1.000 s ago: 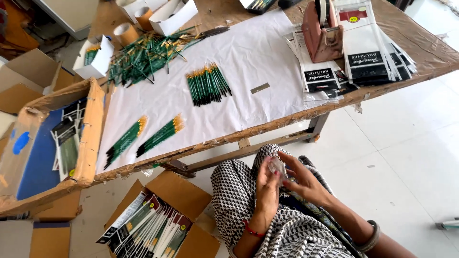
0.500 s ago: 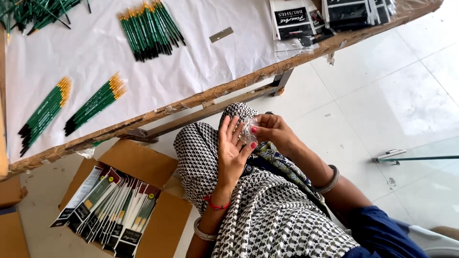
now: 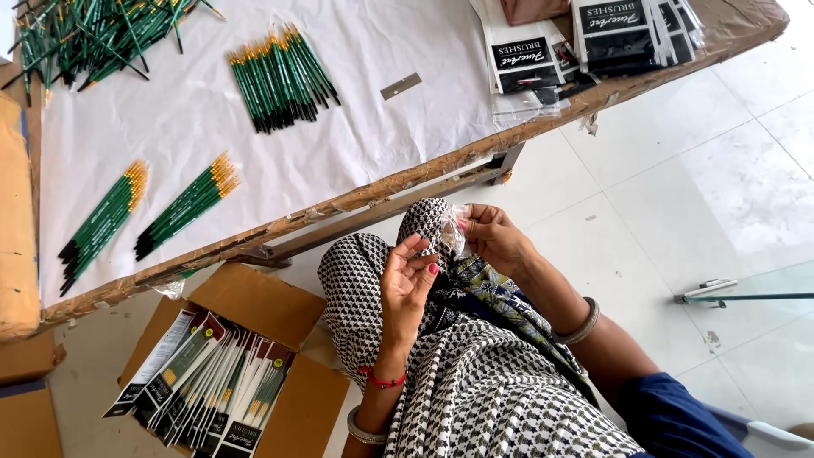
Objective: The person packs art brushes into plastic bags by hand, gathering groups of brushes and sliding them into printed sleeves, then placing the filled bags into a storage box.
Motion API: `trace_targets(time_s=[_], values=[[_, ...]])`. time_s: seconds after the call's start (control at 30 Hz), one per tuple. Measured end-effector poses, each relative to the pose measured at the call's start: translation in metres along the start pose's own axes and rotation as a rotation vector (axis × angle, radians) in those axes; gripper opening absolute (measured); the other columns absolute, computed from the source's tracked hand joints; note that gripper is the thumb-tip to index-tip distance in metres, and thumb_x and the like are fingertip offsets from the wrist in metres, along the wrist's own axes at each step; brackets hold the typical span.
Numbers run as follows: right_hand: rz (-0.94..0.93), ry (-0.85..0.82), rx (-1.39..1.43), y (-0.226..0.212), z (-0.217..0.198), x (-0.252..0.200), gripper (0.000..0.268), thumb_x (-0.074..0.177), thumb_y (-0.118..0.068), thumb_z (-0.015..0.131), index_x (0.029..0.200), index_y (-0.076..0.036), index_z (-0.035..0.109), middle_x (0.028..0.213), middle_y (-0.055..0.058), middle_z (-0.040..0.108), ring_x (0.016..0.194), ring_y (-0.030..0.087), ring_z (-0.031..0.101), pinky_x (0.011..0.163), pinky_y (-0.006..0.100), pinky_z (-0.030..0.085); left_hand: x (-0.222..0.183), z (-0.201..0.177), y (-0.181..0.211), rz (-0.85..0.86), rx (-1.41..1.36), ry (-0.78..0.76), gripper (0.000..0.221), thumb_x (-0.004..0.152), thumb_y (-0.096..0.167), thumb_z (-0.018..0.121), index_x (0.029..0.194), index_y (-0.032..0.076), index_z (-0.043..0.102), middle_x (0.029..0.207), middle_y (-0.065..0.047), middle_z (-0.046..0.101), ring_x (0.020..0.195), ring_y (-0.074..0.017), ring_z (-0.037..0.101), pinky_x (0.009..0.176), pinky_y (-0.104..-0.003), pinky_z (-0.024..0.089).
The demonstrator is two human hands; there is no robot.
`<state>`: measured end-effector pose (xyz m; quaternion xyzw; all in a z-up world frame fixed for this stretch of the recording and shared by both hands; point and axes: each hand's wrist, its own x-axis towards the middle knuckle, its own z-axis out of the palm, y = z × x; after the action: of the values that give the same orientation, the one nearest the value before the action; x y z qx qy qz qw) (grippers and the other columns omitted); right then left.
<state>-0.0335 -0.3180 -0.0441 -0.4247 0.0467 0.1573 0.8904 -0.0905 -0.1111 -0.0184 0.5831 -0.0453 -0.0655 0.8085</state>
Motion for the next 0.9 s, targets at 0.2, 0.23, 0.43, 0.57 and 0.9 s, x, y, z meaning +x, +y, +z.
trace_targets(time_s=[0.2, 0.23, 0.43, 0.57, 0.9], values=[[-0.035, -0.038, 0.038, 0.011, -0.007, 0.008, 0.005, 0.099, -0.004, 0.068, 0.094, -0.005, 0.067, 0.090, 0.005, 0.074, 0.071, 0.010, 0.067, 0.062, 0.026, 0.056, 0.005, 0.011, -0.004, -0.037, 0.151, -0.075, 0.078, 0.088, 0.004, 0.073, 0.155, 0.004, 0.033, 0.137, -0.013, 0.057, 0.108, -0.0179, 0.066, 0.087, -0.030, 0.063], [-0.050, -0.032, 0.050, 0.013, -0.002, 0.006, 0.005, 0.099, -0.003, 0.067, 0.094, -0.003, 0.066, 0.092, 0.006, 0.074, 0.075, 0.012, 0.069, 0.068, 0.028, 0.059, 0.004, 0.013, -0.002, -0.058, 0.161, -0.090, 0.090, 0.085, 0.006, 0.077, 0.159, 0.008, 0.025, 0.133, -0.014, 0.059, 0.103, -0.0174, 0.067, 0.083, -0.030, 0.066], [-0.034, -0.005, 0.029, 0.048, 0.004, 0.009, 0.004, 0.096, 0.001, 0.061, 0.094, -0.002, 0.062, 0.093, 0.009, 0.074, 0.076, 0.014, 0.070, 0.068, 0.030, 0.060, 0.010, 0.011, 0.001, 0.084, 0.273, -0.110, 0.093, 0.080, 0.017, 0.084, 0.158, 0.004, 0.034, 0.128, -0.013, 0.066, 0.093, -0.0185, 0.069, 0.080, -0.030, 0.063], [-0.115, 0.003, -0.019, 0.040, 0.017, -0.006, 0.006, 0.096, 0.003, 0.063, 0.098, -0.002, 0.062, 0.091, 0.006, 0.072, 0.076, 0.012, 0.068, 0.066, 0.028, 0.059, 0.008, 0.011, -0.006, 0.121, 0.197, -0.071, 0.090, 0.082, 0.018, 0.084, 0.155, 0.005, 0.034, 0.124, -0.011, 0.067, 0.101, -0.0167, 0.071, 0.086, -0.030, 0.064], [-0.218, 0.132, -0.355, 0.042, 0.042, -0.022, 0.007, 0.095, 0.000, 0.061, 0.102, 0.000, 0.062, 0.087, 0.007, 0.075, 0.073, 0.014, 0.070, 0.064, 0.031, 0.059, 0.011, 0.009, -0.036, 0.044, -0.028, 0.108, 0.047, 0.087, 0.008, 0.078, 0.130, 0.000, 0.061, 0.109, -0.013, 0.073, 0.094, -0.0183, 0.070, 0.082, -0.032, 0.063]])
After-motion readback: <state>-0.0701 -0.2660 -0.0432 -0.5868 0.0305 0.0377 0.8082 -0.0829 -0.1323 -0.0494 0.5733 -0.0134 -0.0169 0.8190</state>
